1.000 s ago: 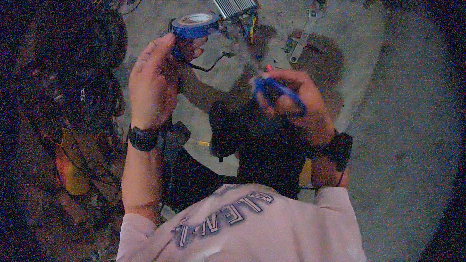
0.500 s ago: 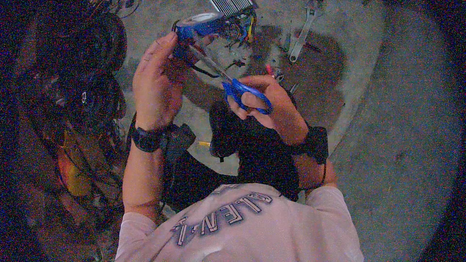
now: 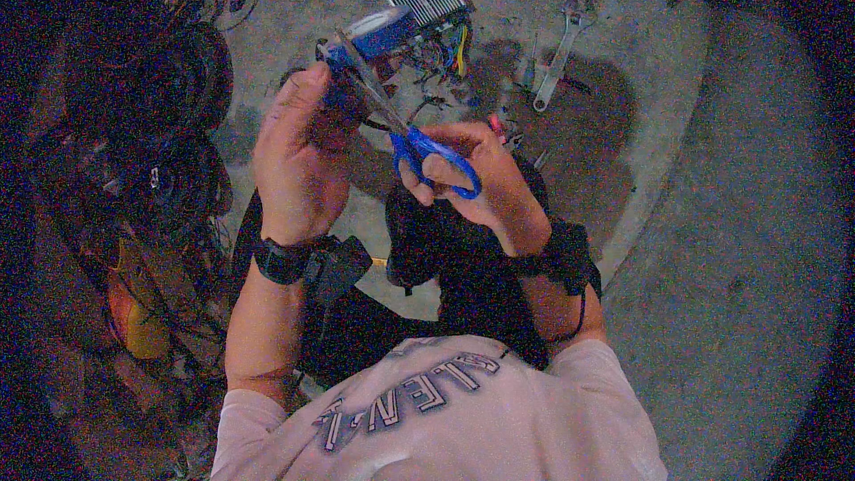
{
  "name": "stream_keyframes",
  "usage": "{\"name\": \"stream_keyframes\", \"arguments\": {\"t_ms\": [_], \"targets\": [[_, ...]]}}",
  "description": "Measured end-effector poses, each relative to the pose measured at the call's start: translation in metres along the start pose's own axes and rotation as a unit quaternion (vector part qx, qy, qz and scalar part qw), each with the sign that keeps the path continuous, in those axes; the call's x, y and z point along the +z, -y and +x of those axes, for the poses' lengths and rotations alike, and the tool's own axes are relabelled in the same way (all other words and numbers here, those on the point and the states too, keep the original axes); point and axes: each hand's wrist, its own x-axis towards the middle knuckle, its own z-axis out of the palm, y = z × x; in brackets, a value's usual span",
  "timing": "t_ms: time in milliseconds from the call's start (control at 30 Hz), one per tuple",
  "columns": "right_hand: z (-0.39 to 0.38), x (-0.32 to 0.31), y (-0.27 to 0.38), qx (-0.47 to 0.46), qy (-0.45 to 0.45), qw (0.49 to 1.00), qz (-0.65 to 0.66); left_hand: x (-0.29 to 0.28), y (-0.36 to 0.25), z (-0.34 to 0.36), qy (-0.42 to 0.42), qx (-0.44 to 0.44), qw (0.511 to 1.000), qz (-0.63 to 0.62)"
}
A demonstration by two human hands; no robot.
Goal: Connecting and insulating wires with electrical tape.
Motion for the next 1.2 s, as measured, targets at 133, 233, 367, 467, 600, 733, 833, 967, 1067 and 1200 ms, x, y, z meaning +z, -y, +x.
{"name": "stream_keyframes", "arguments": {"t_ms": [133,233,367,467,600,733,833,967,1067,1200], "targets": [[0.008,0.003,0.004,-0.007,-0.015,1.000,0.009,-0.001,0.002,0.001,-0.006,-0.007,1.000,-0.025],[0.007,0.000,0.011,-0.010,-0.013,1.000,0.003,0.003,0.005,-0.002,0.020,0.004,0.999,-0.031],[0.006,0.004,0.017,-0.009,-0.014,1.000,-0.010,0.003,0.007,-0.004,0.031,0.008,0.999,-0.028],[0.004,0.004,0.018,-0.012,-0.021,1.000,-0.017,0.007,0.007,-0.004,0.023,0.015,0.999,-0.029],[0.002,0.003,0.020,-0.008,-0.021,1.000,0.004,0.005,0.008,-0.004,0.031,0.012,0.999,-0.030],[0.001,0.010,0.025,0.009,-0.041,0.998,-0.038,0.006,0.005,-0.004,0.035,-0.001,0.999,-0.032],[0.000,0.007,0.025,0.015,-0.052,0.997,-0.058,0.012,0.004,-0.005,-0.002,0.024,0.999,-0.031],[0.002,0.008,0.029,0.031,-0.051,0.992,-0.107,0.008,0.004,-0.004,0.003,0.025,1.000,-0.011],[0.001,0.008,0.031,0.038,-0.049,0.989,-0.135,0.007,0.005,-0.004,0.005,0.028,1.000,-0.014],[0.004,0.012,0.032,0.036,-0.044,0.985,-0.163,0.000,0.003,-0.004,0.047,0.034,0.998,-0.009]]}}
